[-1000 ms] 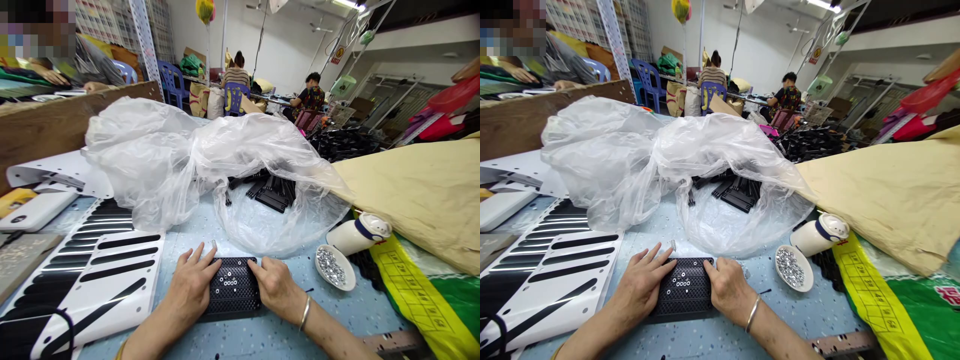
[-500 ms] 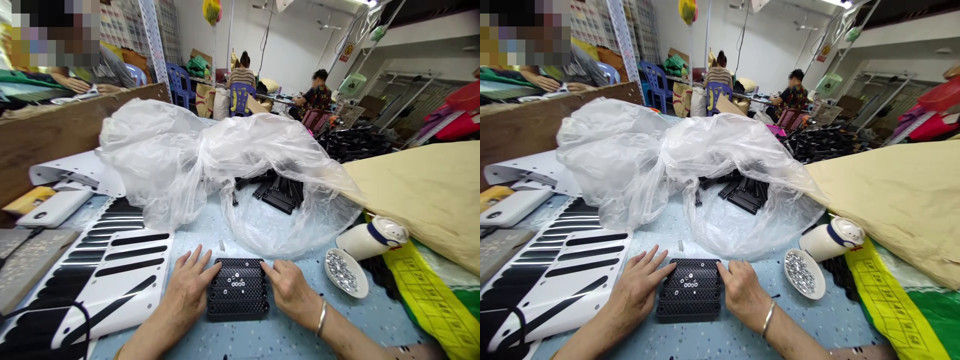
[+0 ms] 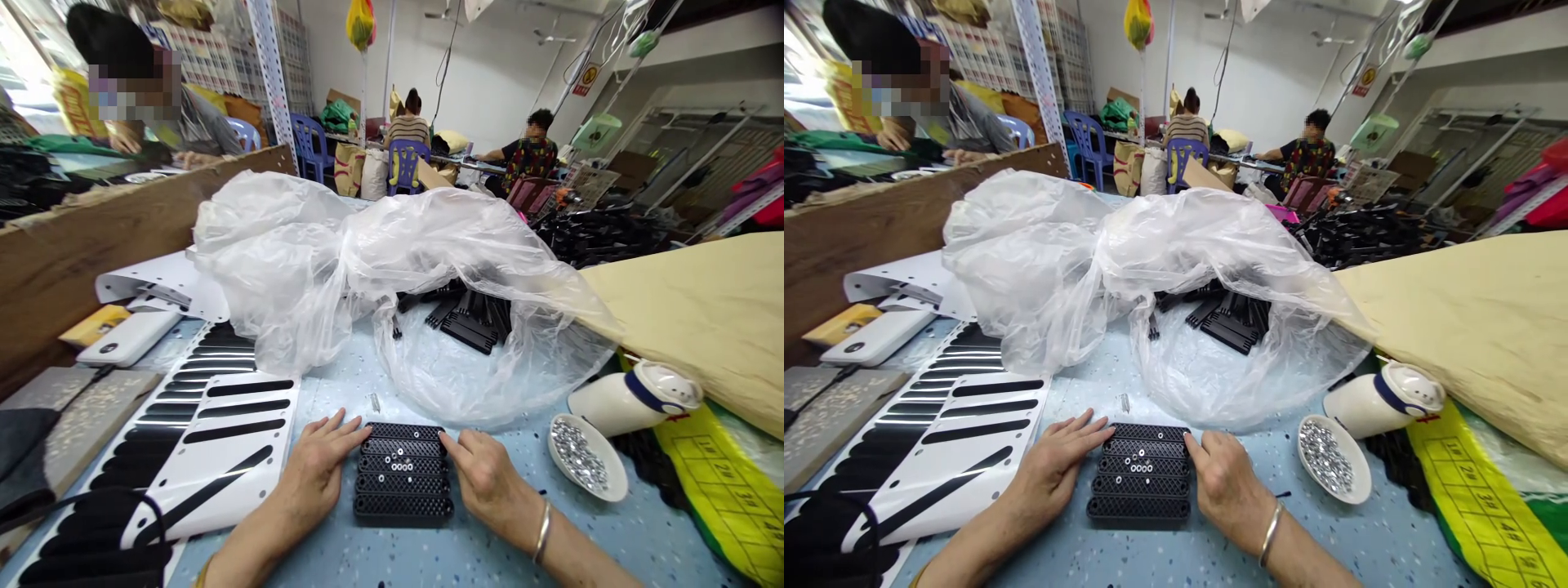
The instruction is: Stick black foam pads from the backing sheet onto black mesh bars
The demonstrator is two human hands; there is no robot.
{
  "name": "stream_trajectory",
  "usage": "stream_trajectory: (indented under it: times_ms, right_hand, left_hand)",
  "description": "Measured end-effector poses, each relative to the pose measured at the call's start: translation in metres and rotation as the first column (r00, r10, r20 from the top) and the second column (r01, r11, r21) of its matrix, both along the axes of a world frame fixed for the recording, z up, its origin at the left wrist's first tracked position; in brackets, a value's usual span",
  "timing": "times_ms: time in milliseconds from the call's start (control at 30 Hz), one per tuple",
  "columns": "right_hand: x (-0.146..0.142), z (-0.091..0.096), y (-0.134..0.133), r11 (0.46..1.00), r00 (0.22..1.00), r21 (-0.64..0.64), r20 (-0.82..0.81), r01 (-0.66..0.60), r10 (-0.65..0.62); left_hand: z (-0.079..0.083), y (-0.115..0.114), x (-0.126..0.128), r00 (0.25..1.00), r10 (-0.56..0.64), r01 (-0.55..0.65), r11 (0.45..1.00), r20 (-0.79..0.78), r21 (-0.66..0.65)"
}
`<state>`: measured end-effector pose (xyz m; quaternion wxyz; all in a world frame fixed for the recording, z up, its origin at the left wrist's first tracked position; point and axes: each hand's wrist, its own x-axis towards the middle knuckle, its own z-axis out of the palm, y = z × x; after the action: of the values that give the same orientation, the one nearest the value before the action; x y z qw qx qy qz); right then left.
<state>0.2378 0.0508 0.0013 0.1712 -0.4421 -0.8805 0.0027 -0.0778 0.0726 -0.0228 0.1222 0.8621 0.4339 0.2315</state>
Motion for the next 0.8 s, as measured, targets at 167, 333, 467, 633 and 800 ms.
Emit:
stream_trajectory:
  times_ms: [167, 333, 467, 633, 800]
  right_hand:
    - [-0.001, 0.002, 0.002, 0.999, 0.999, 0.017, -0.017, -0.033, 0.034]
    - [-0.001, 0.004, 0.003, 0.999, 0.999, 0.012, -0.002, -0.044, 0.044]
    - [0.001, 0.004, 0.004, 0.999, 0.999, 0.002, 0.020, -0.047, 0.047]
    - [0.002, 0.002, 0.006, 0.997, 0.997, 0.013, 0.022, -0.076, 0.076]
    - [0.004, 0.001, 0.008, 0.995, 0.995, 0.019, 0.026, -0.096, 0.095]
  left_hand:
    - [0.004, 0.001, 0.002, 0.997, -0.023, 0.027, 0.998, -0.070, 0.052]
    - [0.004, 0.005, 0.006, 0.990, -0.116, 0.120, 0.991, -0.080, 0.052]
    - [0.010, 0.018, -0.002, 0.973, -0.183, 0.188, 0.982, -0.138, 0.022]
    - [0.042, 0.033, -0.002, 0.935, -0.256, 0.254, 0.966, -0.246, -0.042]
    - [0.058, 0.045, -0.004, 0.916, -0.333, 0.314, 0.942, -0.223, -0.116]
